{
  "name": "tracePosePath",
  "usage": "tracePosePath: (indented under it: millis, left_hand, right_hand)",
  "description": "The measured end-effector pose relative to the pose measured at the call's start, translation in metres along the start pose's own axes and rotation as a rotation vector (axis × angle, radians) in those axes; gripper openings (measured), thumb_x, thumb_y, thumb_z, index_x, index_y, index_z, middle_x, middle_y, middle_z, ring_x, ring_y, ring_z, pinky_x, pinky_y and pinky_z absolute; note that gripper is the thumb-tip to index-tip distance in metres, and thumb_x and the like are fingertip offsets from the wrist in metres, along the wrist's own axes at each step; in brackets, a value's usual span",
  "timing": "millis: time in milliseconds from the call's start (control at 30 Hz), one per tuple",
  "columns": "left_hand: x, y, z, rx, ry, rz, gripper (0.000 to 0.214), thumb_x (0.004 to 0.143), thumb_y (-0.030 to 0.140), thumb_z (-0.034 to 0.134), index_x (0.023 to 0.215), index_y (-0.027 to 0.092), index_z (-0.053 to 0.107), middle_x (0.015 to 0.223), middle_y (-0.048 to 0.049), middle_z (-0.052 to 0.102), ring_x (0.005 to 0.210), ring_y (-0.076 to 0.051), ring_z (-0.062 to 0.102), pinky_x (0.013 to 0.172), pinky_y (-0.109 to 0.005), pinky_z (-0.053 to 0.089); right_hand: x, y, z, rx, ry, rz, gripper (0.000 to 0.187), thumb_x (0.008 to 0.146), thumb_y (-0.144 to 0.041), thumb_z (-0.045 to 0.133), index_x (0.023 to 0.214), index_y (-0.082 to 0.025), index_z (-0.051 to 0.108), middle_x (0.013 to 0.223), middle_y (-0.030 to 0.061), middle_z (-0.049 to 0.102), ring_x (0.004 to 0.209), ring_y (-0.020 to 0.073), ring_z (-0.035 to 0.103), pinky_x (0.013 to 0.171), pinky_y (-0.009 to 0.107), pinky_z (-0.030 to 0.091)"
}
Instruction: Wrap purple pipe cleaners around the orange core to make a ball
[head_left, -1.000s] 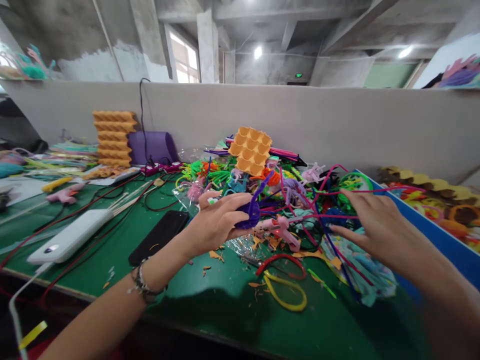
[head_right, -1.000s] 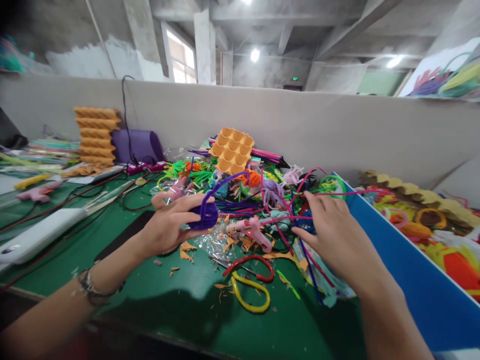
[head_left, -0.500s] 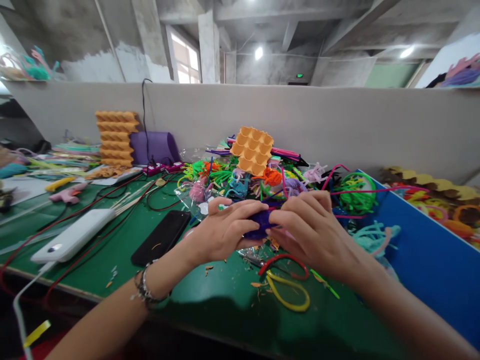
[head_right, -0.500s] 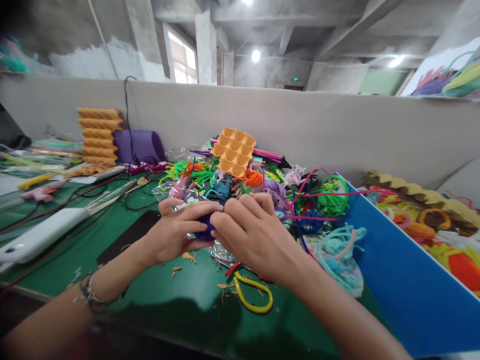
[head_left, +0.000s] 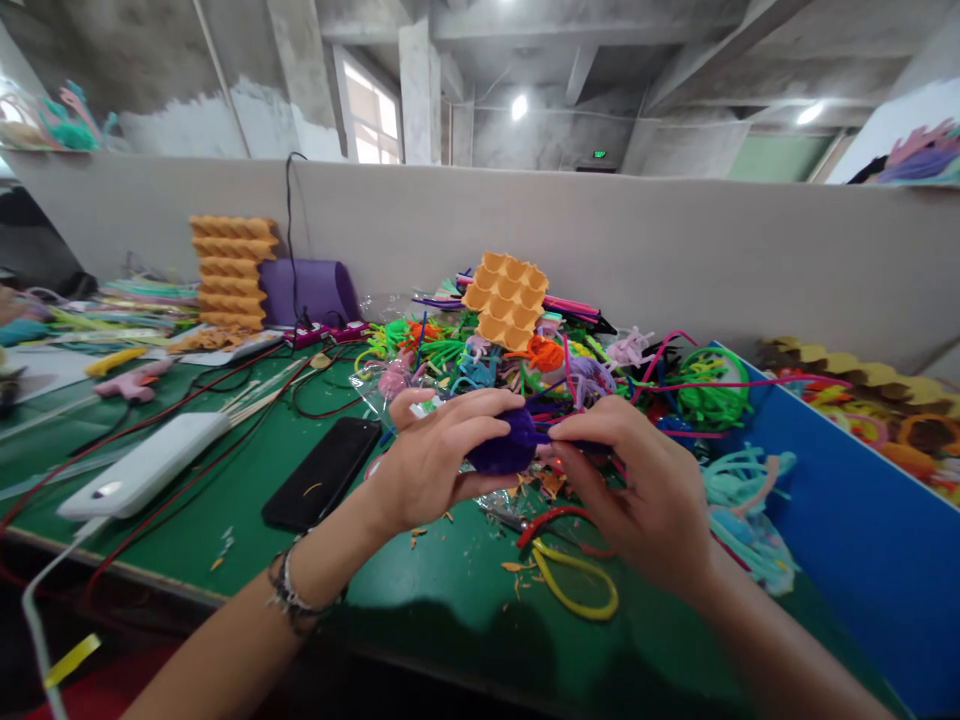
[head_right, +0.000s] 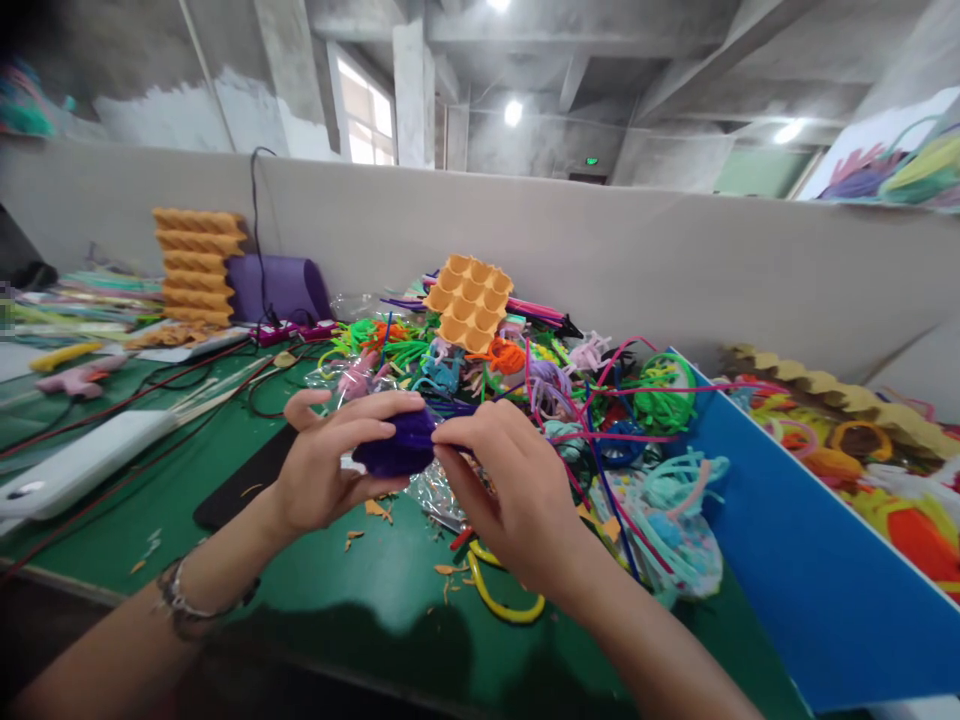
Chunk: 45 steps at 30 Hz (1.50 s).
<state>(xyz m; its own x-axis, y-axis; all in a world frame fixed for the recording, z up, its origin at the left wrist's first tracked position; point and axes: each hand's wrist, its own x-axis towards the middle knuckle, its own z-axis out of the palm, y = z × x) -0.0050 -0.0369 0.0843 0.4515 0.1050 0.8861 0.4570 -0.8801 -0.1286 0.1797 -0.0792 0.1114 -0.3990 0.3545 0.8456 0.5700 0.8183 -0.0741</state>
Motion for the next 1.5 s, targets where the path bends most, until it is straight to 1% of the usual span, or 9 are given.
tracePosePath:
  millis: [200, 533, 733, 933, 1000, 1100, 1233, 1367, 1500]
  left_hand:
    - [-0.003, 0.001, 0.003, -0.143, 0.038, -0.056, 0.024, 0.086, 0.043, 0.052, 0.098, 0.025, 0.042, 0.105, -0.0064, 0.068, 0.091, -0.018, 0.066, 0.097, -0.038, 0.023]
    - [-0.004, 0.011, 0.015, -0.458, 0.188, -0.229, 0.029, 0.081, 0.042, 0.059, 0.1, 0.026, 0.043, 0.107, -0.007, 0.067, 0.093, -0.022, 0.065, 0.097, -0.05, 0.025]
    - [-0.002, 0.023, 0.03, -0.725, 0.327, -0.359, 0.039, 0.08, 0.035, 0.062, 0.112, 0.027, 0.041, 0.111, -0.0071, 0.062, 0.101, -0.022, 0.061, 0.083, -0.041, 0.047]
    - [0.007, 0.039, 0.051, -0.87, 0.451, -0.573, 0.034, 0.088, 0.038, 0.049, 0.118, 0.026, 0.039, 0.117, -0.0092, 0.06, 0.108, -0.02, 0.059, 0.091, -0.037, 0.05]
    - [0.007, 0.032, 0.053, -0.881, 0.375, -0.55, 0.042, 0.09, 0.041, 0.043, 0.128, 0.027, 0.032, 0.126, -0.0115, 0.055, 0.114, -0.022, 0.055, 0.093, -0.038, 0.05]
    - [0.005, 0.012, 0.044, -0.822, 0.106, -0.443, 0.05, 0.09, 0.045, 0.04, 0.135, 0.027, 0.027, 0.134, -0.0128, 0.047, 0.121, -0.025, 0.049, 0.096, -0.043, 0.047]
    - [0.008, -0.014, 0.021, -0.496, -0.275, -0.262, 0.078, 0.076, 0.044, 0.063, 0.139, 0.029, 0.019, 0.141, -0.0144, 0.038, 0.128, -0.03, 0.038, 0.108, -0.056, 0.02]
    - [0.014, -0.017, 0.009, -0.312, -0.436, -0.157, 0.081, 0.077, 0.034, 0.065, 0.14, 0.028, 0.016, 0.133, -0.0128, 0.049, 0.121, -0.027, 0.049, 0.108, -0.052, 0.018]
    - [0.014, -0.012, 0.012, -0.24, -0.482, -0.11, 0.068, 0.083, 0.032, 0.058, 0.139, 0.023, 0.02, 0.125, -0.0127, 0.057, 0.11, -0.023, 0.058, 0.103, -0.046, 0.026]
  right_hand:
    - [-0.004, 0.005, 0.005, 0.082, 0.022, 0.001, 0.017, 0.081, -0.004, 0.05, 0.085, -0.02, 0.051, 0.07, -0.0004, 0.055, 0.064, 0.0106, 0.052, 0.056, 0.023, 0.043]
    - [-0.01, 0.012, 0.008, 0.022, 0.051, -0.161, 0.023, 0.081, -0.007, 0.05, 0.099, -0.021, 0.048, 0.078, 0.0021, 0.054, 0.066, 0.0128, 0.051, 0.058, 0.027, 0.045]
    - [-0.022, 0.014, 0.029, 0.202, 0.123, -0.011, 0.054, 0.072, -0.024, 0.068, 0.114, -0.029, 0.035, 0.107, 0.0072, 0.042, 0.098, 0.0212, 0.05, 0.069, 0.036, 0.05]
    - [-0.022, 0.018, 0.041, 0.337, 0.167, 0.099, 0.052, 0.076, -0.014, 0.061, 0.118, -0.029, 0.034, 0.114, 0.0086, 0.043, 0.113, 0.0218, 0.046, 0.088, 0.041, 0.047]
    - [-0.019, 0.021, 0.036, 0.297, 0.147, 0.086, 0.05, 0.077, -0.013, 0.06, 0.118, -0.029, 0.035, 0.114, 0.0085, 0.045, 0.113, 0.0218, 0.047, 0.087, 0.041, 0.047]
    - [-0.014, 0.027, 0.023, 0.19, 0.05, 0.075, 0.042, 0.078, -0.014, 0.059, 0.113, -0.028, 0.041, 0.108, 0.0073, 0.049, 0.106, 0.0212, 0.051, 0.081, 0.038, 0.05]
    - [-0.012, 0.033, 0.013, 0.066, -0.126, 0.035, 0.03, 0.077, -0.015, 0.06, 0.103, -0.025, 0.049, 0.1, 0.0058, 0.049, 0.092, 0.0188, 0.055, 0.073, 0.033, 0.052]
    - [-0.013, 0.034, 0.015, -0.009, -0.242, 0.02, 0.032, 0.076, -0.012, 0.057, 0.104, -0.025, 0.051, 0.103, 0.0072, 0.05, 0.097, 0.021, 0.054, 0.075, 0.037, 0.051]
    - [-0.015, 0.033, 0.019, -0.113, -0.29, -0.018, 0.038, 0.074, -0.004, 0.051, 0.108, -0.022, 0.052, 0.103, 0.0099, 0.051, 0.097, 0.023, 0.052, 0.08, 0.043, 0.049]
